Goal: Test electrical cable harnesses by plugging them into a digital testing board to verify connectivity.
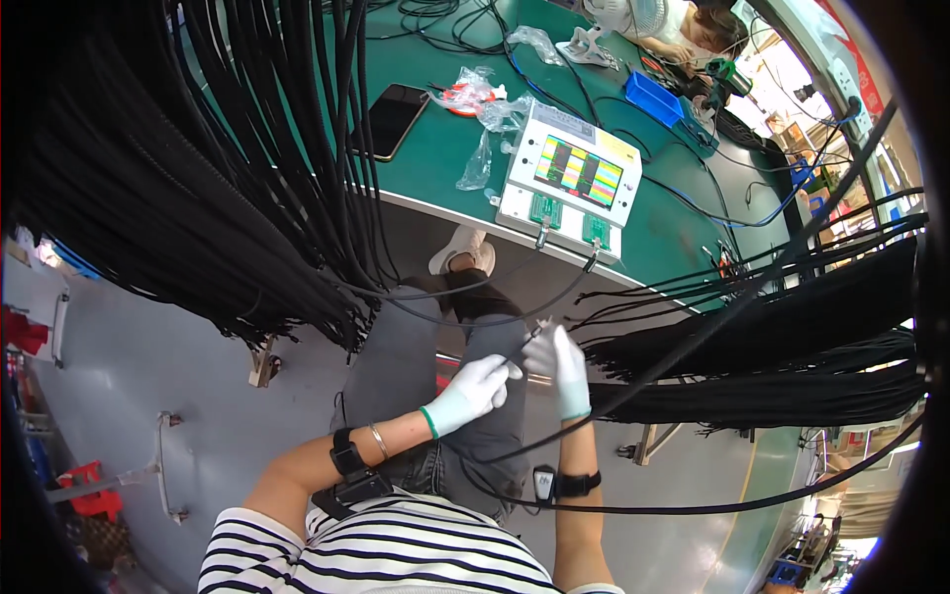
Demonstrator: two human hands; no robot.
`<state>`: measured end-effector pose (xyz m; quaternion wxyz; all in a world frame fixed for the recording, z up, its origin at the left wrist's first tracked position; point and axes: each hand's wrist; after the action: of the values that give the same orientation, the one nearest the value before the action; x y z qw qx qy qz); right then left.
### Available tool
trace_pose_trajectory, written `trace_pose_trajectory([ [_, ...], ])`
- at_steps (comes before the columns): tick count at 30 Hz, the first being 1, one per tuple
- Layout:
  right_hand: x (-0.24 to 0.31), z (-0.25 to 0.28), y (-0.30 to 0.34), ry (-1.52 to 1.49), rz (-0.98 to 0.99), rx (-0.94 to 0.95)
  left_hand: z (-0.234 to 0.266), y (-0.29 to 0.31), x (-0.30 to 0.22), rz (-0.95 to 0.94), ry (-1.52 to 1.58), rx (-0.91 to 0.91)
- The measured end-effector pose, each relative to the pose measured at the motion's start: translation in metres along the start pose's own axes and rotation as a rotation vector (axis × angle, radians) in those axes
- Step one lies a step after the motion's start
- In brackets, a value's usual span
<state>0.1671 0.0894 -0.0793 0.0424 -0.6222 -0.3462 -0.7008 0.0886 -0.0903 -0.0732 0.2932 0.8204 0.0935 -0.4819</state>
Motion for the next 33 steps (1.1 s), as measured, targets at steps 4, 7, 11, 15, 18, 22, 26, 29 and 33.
trace_pose_trajectory([
  [4, 0.029, -0.016, 0.041, -0.315, -0.033, 0.119, -0.019, -0.001, -0.012, 0.127, 0.139, -0.032],
  [7, 0.041, -0.017, 0.045, -0.37, 0.157, 0.073, -0.012, -0.004, -0.013, 0.246, 0.28, -0.046],
  [11, 0.065, 0.004, 0.042, -0.47, 0.217, 0.293, -0.002, 0.001, -0.036, 0.208, 0.374, 0.028],
  [15, 0.078, 0.002, 0.046, -0.1, 0.227, 0.084, -0.022, 0.026, -0.098, -0.229, 0.055, -0.026],
  [18, 0.093, -0.005, 0.04, -0.03, 0.294, -0.061, -0.025, 0.009, -0.136, -0.656, -0.309, -0.35],
  [22, 0.105, -0.021, 0.013, -0.018, 0.354, -0.116, 0.005, -0.046, -0.158, -0.893, -0.639, -0.627],
  [26, 0.123, -0.038, 0.001, -0.084, 0.315, -0.108, 0.006, -0.082, -0.16, -0.625, -0.457, -0.345],
  [29, 0.13, -0.053, -0.002, -0.127, 0.388, -0.087, -0.007, -0.091, -0.157, -0.64, -0.4, -0.377],
  [33, 0.126, -0.048, -0.012, -0.071, 0.43, -0.012, -0.008, -0.092, -0.148, -0.646, -0.3, -0.376],
])
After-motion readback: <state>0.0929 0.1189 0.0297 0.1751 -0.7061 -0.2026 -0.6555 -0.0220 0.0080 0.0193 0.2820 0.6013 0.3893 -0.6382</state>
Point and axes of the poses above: each hand's wrist, its own y-axis away from the middle knuckle, its own z-axis out of the back of the hand, x = y × z, and after that the axes turned 9 degrees about -x, right-handed
